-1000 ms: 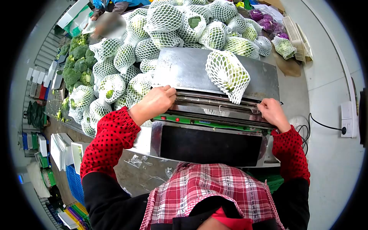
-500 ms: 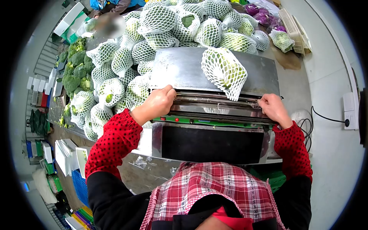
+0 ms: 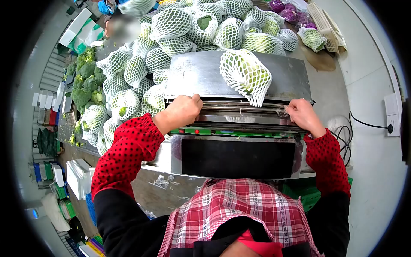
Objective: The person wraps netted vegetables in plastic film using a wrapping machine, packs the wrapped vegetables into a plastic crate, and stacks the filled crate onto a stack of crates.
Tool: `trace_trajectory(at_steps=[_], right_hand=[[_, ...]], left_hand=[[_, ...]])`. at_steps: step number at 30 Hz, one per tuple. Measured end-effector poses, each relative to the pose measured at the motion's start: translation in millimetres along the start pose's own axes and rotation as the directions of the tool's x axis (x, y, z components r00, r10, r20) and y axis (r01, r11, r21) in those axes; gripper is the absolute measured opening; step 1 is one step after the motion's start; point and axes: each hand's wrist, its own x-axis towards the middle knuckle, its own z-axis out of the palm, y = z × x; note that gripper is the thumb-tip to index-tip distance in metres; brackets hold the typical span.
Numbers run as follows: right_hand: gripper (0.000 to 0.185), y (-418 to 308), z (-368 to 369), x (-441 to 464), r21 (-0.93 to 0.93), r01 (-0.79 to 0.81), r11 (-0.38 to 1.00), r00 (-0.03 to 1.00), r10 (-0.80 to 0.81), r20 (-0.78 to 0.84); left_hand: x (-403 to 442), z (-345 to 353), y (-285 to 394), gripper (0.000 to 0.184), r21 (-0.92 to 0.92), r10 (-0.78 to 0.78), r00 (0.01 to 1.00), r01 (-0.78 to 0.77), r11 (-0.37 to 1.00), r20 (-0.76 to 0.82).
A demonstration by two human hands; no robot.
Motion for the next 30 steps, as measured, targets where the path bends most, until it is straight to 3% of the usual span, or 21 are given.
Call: trace_trajectory(at_steps=[5, 7, 8, 11, 12, 16, 18, 21, 23, 26, 27, 29, 30], right_hand=[[0.029, -13.9, -10.3, -4.6, 0.135, -0.054, 0.989, 0.996, 0.044, 0.075], [0.029, -7.0, -11.0, -3.2, 0.129, -0.043, 0.991, 0.998, 0.036, 0.061], [0.029, -2.7, -9.1, -3.2, 0.124, -0.034, 0.992, 0.998, 0.028, 0.055], [0.029, 5.4, -5.5, -2.3, 0.207, -0.063, 0.976, 0.998, 0.058, 0.029], [0.029, 3.9, -5.3, -2.4, 0.205, -0.061, 0.977, 0.998, 0.056, 0.03], [0.029, 3.3, -8.0, -0.8, 0.175, -0.063, 0.983, 0.998, 0.061, 0.016], [0.029, 5.2, -9.1, 1.4, 0.165, -0.06, 0.985, 0.998, 0.058, 0.017], [0.029, 5.6, -8.4, 2.7, 0.171, -0.066, 0.983, 0.998, 0.064, 0.017], [0.029, 4.1, -8.8, 2.0, 0.194, -0.048, 0.98, 0.999, 0.049, 0.001], [0.028, 0.0, -15.2, -1.9, 0.227, -0.107, 0.968, 0.993, 0.091, 0.08], [0.028, 1.2, -16.4, -5.2, 0.226, -0.113, 0.968, 0.992, 0.097, 0.081], [0.027, 3.1, -16.7, -10.6, 0.445, -0.248, 0.861, 0.962, 0.164, 0.218], [0.027, 3.6, -16.0, -13.4, 0.443, -0.255, 0.86, 0.96, 0.168, 0.225]], left_hand=[[-8.4, 6.1, 1.9, 0.017, -0.03, -0.077, 0.993, 0.075, 0.997, -0.085], [-14.5, 6.2, 0.5, 0.014, -0.097, -0.21, 0.94, 0.19, 0.977, -0.27], [-14.9, 7.4, -0.4, 0.01, -0.239, -0.265, 0.893, 0.186, 0.953, -0.363], [-17.1, 3.3, 4.7, 0.009, -0.301, -0.255, 0.9, 0.149, 0.942, -0.354], [-15.2, 0.4, 10.2, 0.008, -0.185, -0.174, 0.948, 0.127, 0.975, -0.266], [17.3, -8.8, 29.5, 0.015, -0.153, -0.024, 0.944, -0.028, 0.988, -0.33], [25.5, -3.6, 24.6, 0.016, -0.093, 0.086, 0.979, -0.104, 0.99, -0.186], [26.7, -0.5, 26.1, 0.017, 0.053, 0.177, 0.971, -0.17, 0.984, -0.162], [30.6, -0.1, 31.0, 0.02, -0.005, 0.181, 0.961, -0.186, 0.982, -0.21], [32.5, 6.5, 33.8, 0.023, -0.153, -0.042, 0.962, 0.001, 0.988, -0.27], [30.7, 6.6, 32.7, 0.023, -0.157, -0.04, 0.962, -0.003, 0.988, -0.27], [27.0, 5.1, 27.9, 0.02, -0.305, -0.253, 0.848, 0.115, 0.946, -0.466], [27.0, -0.9, 28.8, 0.02, -0.405, -0.317, 0.816, 0.112, 0.907, -0.484]])
